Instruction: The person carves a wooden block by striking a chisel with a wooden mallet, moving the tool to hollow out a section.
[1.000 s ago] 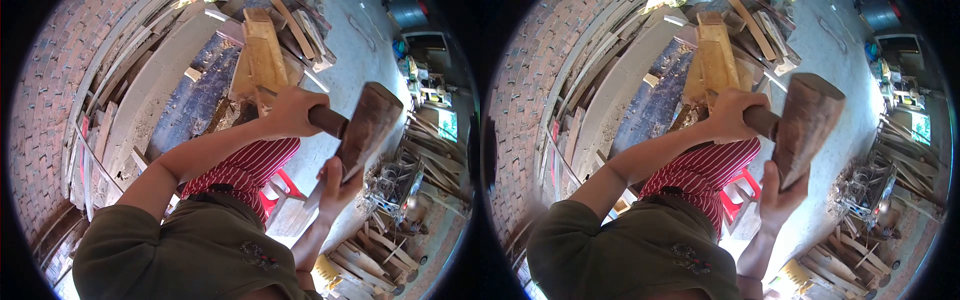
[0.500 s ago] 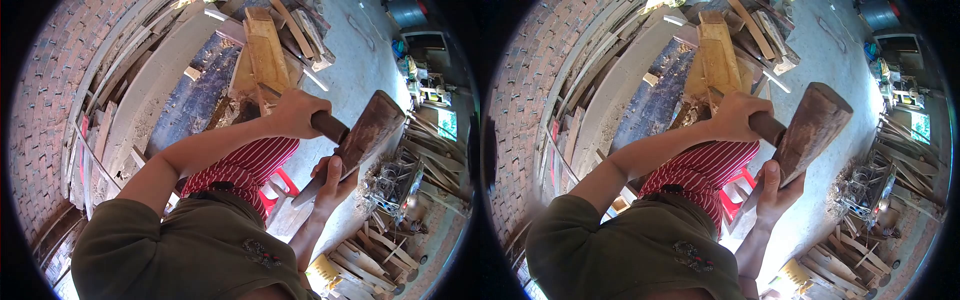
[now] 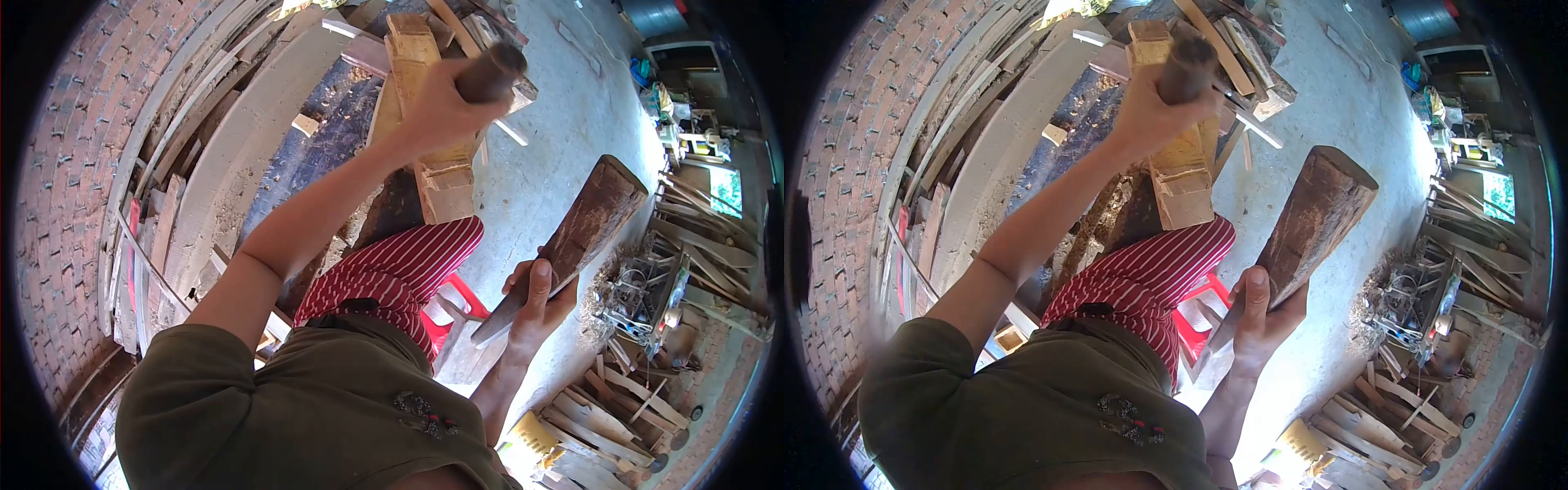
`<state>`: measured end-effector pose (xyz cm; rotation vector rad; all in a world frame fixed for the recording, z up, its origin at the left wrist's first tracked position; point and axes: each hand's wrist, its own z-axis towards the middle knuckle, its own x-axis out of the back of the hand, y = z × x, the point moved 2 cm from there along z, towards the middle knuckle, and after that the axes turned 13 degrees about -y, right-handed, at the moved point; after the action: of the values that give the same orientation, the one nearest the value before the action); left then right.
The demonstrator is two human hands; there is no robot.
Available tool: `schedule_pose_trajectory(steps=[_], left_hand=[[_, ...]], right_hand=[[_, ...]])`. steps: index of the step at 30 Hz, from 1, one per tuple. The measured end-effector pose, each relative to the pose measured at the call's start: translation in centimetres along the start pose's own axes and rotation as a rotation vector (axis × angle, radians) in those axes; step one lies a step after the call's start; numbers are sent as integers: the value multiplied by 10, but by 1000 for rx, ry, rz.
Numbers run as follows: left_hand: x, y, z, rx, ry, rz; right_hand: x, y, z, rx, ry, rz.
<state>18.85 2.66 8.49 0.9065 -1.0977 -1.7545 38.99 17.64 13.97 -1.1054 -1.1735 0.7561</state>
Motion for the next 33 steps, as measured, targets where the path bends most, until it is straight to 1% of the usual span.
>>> schedule_pose_trajectory(steps=[1,2,3,4,5,6,8,9,10,12,13,14,16,18,19,21,22,23,24,26,27,31,33], left_hand=[[-6,-3,-3,0,4,0],[-13,-6,-6,-90,-22,-18],[-19,-6,-10,-178,-46,-31],[-22,-7,-15,-172,-59,103],[-28,-8,-21,-155,-108,163],[-33,-5,-26,-138,-159,220],[-41,-8,-35,-176,-162,252],[-44,-9,-38,-177,-218,285],[-47,-8,-41,-178,-274,320],[-48,-7,-44,-198,-260,315],[-48,-8,-46,-192,-256,334],[-48,-8,-45,-187,-251,355],[-47,-9,-43,-209,-240,371],[-48,-10,-49,-216,-242,376],[-49,-10,-49,-207,-247,364],[-54,-9,-47,-219,-261,341],[-55,-9,-48,-187,-266,355],[-55,-10,-45,-159,-260,376],[-55,-10,-40,-167,-255,387],[-59,-13,-38,-159,-245,408],[-60,-12,-35,-175,-221,440],[-59,1,-23,-230,-172,399],[-57,7,-23,-188,-186,358]], right_hand=[[0,-2,2,5,-8,-8],[1,-3,3,3,-13,-11],[3,-5,5,58,6,7],[6,-7,7,112,23,29],[11,-15,9,172,35,4],[13,-31,10,178,81,-38],[8,-48,14,360,170,-8],[8,-47,17,485,158,68],[13,-38,18,486,159,67],[14,-21,23,341,-102,-335],[7,-14,20,103,-133,-301],[7,-16,16,31,-104,-190],[9,-18,9,120,18,-113],[18,-20,7,306,-11,-120],[16,-18,7,310,-8,-117],[1,-16,8,103,-28,-222],[-1,-17,7,-2,-32,-274],[6,1,8,108,-82,-293],[5,-1,10,122,-84,-288],[0,0,3,31,-41,20],[-1,0,1,-12,-40,63],[-1,4,-2,1,-24,20],[2,6,-7,31,6,-23]])
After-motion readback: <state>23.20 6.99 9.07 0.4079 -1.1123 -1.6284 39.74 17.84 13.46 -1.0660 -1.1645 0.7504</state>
